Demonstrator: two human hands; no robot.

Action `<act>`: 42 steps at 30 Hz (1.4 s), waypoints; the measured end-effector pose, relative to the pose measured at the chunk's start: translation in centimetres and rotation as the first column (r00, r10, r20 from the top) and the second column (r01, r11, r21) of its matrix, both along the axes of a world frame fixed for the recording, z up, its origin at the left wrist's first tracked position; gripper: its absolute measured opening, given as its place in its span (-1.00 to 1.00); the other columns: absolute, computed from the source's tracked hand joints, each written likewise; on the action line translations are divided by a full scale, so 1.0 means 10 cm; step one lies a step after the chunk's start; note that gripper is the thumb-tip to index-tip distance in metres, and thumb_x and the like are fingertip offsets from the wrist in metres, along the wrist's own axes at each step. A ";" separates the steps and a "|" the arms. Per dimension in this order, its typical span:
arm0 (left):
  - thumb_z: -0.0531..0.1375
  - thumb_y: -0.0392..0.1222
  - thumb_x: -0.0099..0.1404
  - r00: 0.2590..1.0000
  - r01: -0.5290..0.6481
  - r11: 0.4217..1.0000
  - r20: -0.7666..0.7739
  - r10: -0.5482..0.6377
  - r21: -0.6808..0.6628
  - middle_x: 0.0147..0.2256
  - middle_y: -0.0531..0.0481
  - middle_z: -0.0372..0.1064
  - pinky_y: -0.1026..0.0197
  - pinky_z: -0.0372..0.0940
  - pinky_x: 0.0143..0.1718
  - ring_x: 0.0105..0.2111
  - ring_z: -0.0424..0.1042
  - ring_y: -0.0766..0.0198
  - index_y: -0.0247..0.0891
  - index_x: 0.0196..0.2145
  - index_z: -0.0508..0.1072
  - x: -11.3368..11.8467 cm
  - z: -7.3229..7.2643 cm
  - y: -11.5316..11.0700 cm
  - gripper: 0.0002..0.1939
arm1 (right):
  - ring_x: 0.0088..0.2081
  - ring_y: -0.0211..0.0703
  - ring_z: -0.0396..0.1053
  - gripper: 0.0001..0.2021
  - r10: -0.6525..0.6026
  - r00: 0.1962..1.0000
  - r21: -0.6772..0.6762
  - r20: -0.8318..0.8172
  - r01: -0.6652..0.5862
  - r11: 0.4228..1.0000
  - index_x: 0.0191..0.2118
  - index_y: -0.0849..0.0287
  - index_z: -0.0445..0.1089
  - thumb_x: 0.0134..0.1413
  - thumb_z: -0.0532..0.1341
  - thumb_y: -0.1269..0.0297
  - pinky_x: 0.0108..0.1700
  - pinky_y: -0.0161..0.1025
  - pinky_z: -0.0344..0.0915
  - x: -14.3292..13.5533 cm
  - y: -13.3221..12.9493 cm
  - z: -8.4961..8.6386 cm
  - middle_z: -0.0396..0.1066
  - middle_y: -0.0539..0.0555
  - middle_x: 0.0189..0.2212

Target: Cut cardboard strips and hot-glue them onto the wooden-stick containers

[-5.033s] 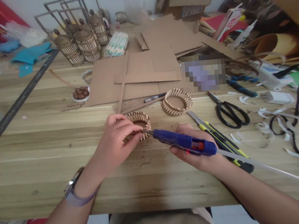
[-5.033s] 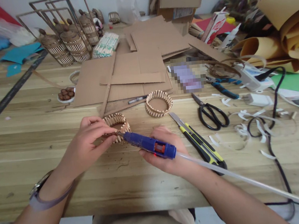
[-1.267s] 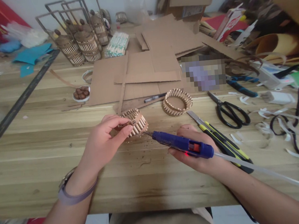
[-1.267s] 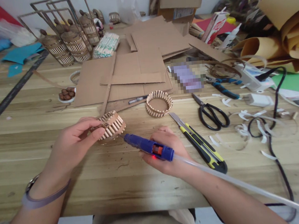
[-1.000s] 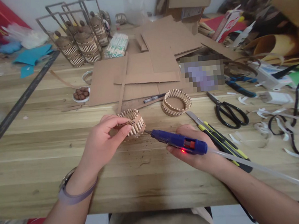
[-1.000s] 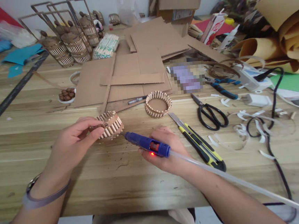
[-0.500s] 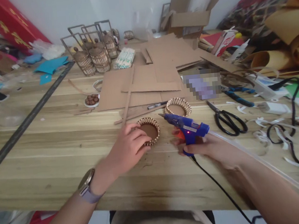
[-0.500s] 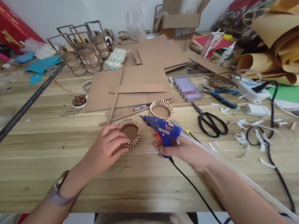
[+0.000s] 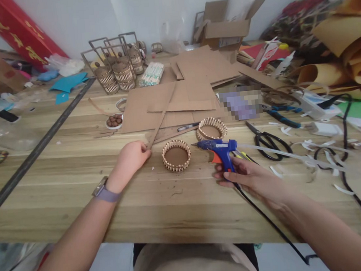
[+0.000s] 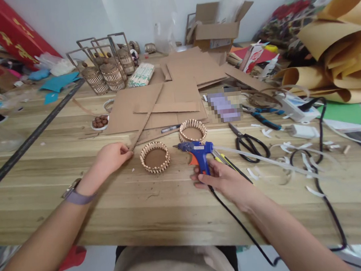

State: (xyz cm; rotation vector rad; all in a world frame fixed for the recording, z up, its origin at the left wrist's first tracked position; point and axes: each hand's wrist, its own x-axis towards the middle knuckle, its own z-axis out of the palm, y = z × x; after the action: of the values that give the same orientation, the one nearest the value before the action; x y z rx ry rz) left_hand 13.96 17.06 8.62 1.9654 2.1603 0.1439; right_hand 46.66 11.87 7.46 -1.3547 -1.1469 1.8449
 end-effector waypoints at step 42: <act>0.42 -0.20 0.14 0.766 0.612 0.726 -0.007 -0.642 0.313 -0.25 -0.05 0.48 -0.29 0.10 0.18 0.15 0.25 -0.22 -0.21 -0.32 0.49 0.43 -0.17 -0.39 -0.81 | -0.41 -0.22 0.35 -0.92 0.000 0.724 0.671 0.689 -0.639 0.375 -0.33 0.15 0.42 0.19 0.22 0.41 -0.36 -0.31 0.20 -0.77 0.24 0.36 0.44 0.00 -0.44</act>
State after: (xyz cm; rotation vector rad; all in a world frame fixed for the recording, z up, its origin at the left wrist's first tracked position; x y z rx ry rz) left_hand 18.26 13.17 6.96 2.6790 1.3445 0.4653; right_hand 39.00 14.28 11.05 -1.0158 -2.4551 0.5909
